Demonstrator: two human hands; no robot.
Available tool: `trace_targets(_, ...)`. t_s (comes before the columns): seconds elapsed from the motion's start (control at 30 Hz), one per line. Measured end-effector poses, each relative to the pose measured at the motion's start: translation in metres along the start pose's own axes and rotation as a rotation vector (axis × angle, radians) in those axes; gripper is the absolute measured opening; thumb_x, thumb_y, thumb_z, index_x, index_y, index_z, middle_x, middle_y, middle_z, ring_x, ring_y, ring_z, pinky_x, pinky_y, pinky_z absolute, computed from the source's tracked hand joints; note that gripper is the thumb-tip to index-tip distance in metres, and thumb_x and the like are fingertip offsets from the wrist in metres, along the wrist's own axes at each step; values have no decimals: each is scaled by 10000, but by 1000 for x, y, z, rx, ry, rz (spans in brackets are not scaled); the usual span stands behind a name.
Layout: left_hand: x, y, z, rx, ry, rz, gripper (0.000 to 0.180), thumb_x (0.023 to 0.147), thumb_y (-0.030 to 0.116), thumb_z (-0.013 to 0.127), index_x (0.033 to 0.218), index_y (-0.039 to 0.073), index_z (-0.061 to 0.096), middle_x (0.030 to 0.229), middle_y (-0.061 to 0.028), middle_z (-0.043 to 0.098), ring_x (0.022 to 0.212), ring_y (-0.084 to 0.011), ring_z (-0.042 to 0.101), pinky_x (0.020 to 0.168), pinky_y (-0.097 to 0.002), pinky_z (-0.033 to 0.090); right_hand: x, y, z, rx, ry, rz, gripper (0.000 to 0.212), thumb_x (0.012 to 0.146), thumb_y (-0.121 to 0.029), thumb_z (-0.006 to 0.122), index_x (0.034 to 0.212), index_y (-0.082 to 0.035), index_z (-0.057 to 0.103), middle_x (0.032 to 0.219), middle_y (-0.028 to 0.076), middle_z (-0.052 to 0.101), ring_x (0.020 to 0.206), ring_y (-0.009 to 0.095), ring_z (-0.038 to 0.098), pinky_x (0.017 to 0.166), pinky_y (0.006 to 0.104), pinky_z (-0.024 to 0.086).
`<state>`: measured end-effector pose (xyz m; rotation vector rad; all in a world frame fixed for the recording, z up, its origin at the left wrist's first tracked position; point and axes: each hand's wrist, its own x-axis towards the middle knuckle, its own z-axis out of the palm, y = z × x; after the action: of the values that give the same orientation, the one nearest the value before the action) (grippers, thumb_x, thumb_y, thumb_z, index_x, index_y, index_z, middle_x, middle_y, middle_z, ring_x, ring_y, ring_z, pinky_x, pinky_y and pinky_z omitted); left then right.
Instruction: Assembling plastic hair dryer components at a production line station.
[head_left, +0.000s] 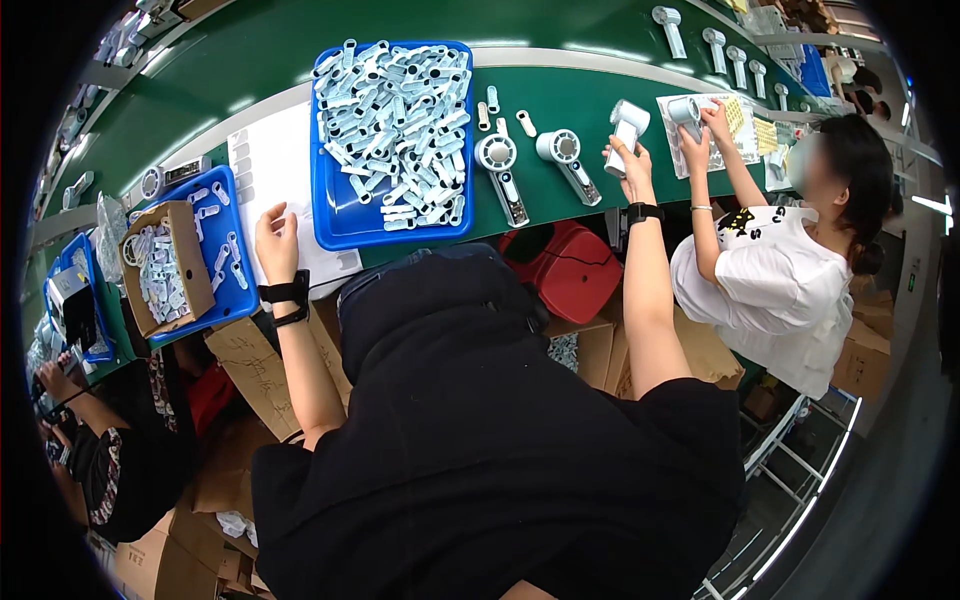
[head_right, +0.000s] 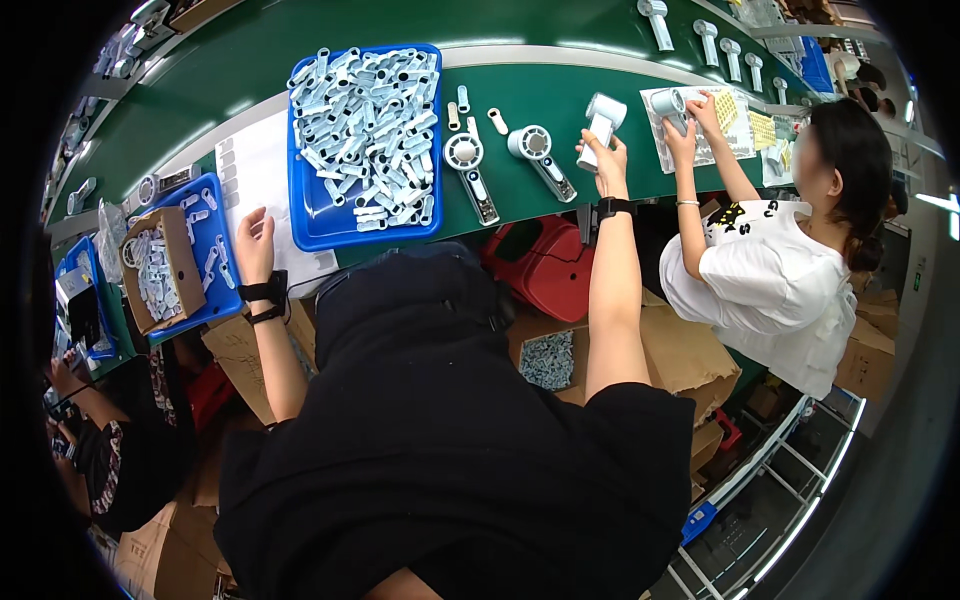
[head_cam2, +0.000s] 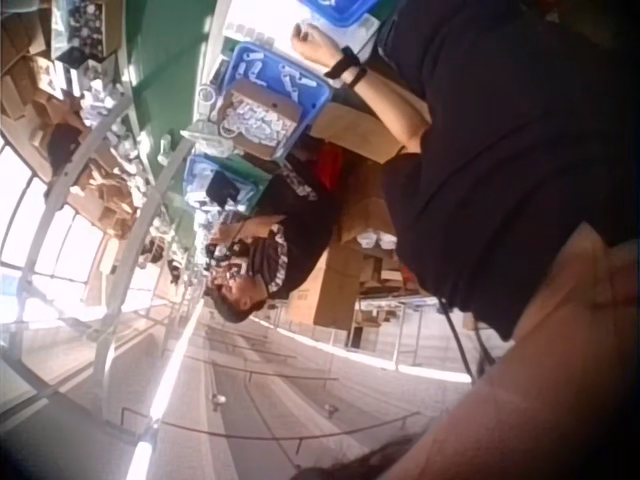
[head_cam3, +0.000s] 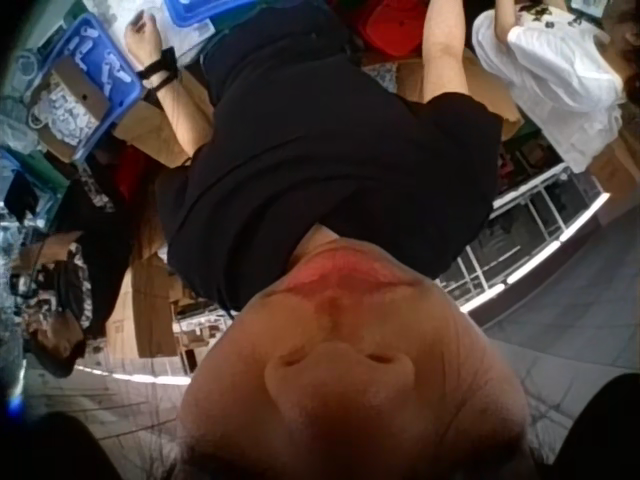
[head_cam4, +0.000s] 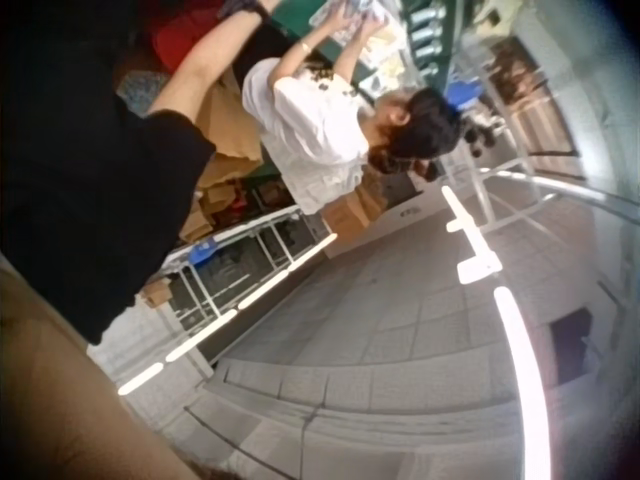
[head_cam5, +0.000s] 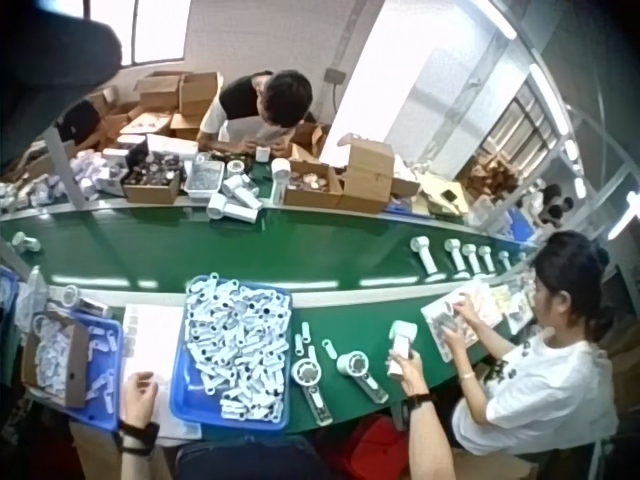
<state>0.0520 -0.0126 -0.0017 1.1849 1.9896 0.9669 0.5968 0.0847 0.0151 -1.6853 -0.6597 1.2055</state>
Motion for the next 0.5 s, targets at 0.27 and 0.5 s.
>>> trace_targets(0.27, 2, -34, 40, 441, 32, 213, 255, 760, -3, 514, 993, 39, 609, 915, -115, 560, 809, -217, 557, 752, -327, 457, 23, 62, -26, -257, 306, -44, 503, 724, -189, 707, 1133, 10, 494, 915, 97, 591, 821, 199, 580, 720, 340, 469)
trace_targets(0.5, 9, -31, 32, 171, -138, -14, 294, 741, -56, 452, 976, 28, 606, 884, -101, 549, 748, -208, 549, 723, -302, 460, -16, 52, -3, -1174, 705, -416, 543, 725, -272, 691, 1166, -18, 502, 1086, 114, 513, 986, 278, 505, 828, 360, 416)
